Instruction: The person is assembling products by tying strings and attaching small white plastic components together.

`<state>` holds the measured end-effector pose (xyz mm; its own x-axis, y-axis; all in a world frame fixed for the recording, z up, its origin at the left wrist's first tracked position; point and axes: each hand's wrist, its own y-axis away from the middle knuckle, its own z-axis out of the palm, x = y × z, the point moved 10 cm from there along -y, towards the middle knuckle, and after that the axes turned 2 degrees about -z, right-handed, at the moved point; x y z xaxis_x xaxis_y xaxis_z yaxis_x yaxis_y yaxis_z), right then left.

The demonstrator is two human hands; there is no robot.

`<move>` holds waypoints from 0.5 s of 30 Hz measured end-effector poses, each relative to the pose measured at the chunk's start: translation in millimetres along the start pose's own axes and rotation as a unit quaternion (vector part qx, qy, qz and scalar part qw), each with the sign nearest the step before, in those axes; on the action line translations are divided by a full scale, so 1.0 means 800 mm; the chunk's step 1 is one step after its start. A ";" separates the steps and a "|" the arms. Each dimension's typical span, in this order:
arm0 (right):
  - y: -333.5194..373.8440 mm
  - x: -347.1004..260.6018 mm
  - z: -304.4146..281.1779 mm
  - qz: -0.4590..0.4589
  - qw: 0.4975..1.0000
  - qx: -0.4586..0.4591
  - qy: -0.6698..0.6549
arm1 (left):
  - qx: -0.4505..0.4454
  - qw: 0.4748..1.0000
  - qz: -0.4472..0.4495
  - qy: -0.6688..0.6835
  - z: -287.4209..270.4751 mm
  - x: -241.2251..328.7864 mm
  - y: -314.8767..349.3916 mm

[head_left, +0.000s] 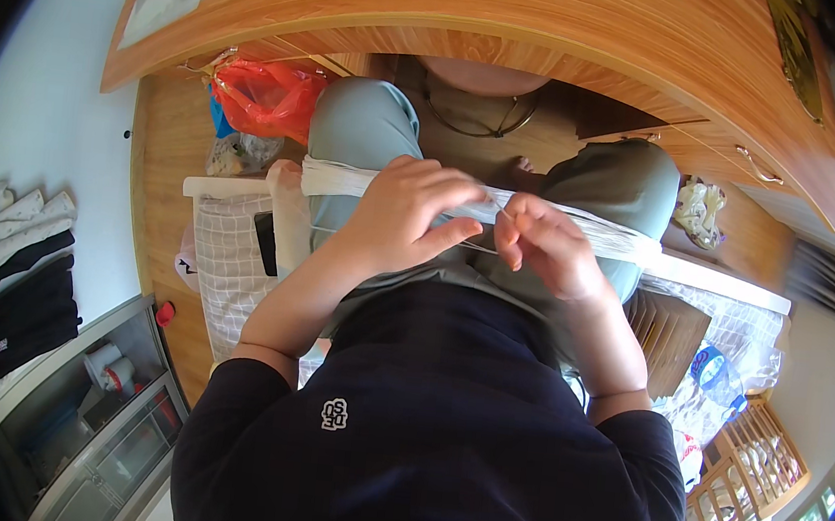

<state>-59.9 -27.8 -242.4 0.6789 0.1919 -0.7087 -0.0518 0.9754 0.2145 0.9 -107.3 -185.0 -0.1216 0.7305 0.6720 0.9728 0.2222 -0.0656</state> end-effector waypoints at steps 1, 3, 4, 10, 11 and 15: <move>0.001 0.007 0.005 0.032 0.998 -0.031 0.035 | 0.069 0.994 0.015 0.078 -0.005 0.001 0.000; 0.005 0.016 0.000 0.051 0.998 -0.010 0.042 | -0.007 0.943 -0.011 0.332 0.013 0.001 0.014; 0.008 0.021 -0.004 0.071 0.996 0.012 0.047 | -0.084 0.822 -0.038 0.562 0.032 0.006 0.022; 0.023 0.002 -0.005 0.005 0.999 0.007 0.037 | -0.088 0.994 -0.044 0.048 0.041 -0.015 0.002; 0.023 0.008 0.000 0.024 0.998 -0.004 0.060 | -0.019 0.985 -0.039 0.167 0.033 -0.012 0.002; 0.031 0.015 -0.001 0.065 0.993 0.013 0.093 | -0.041 0.832 -0.048 0.551 0.041 0.003 0.010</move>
<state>-53.6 -0.9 -246.4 0.5210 0.3351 -0.7850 -0.1105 0.9384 0.3273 1.7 -82.4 -208.3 0.0114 -0.3347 0.9423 0.9846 0.1681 0.0478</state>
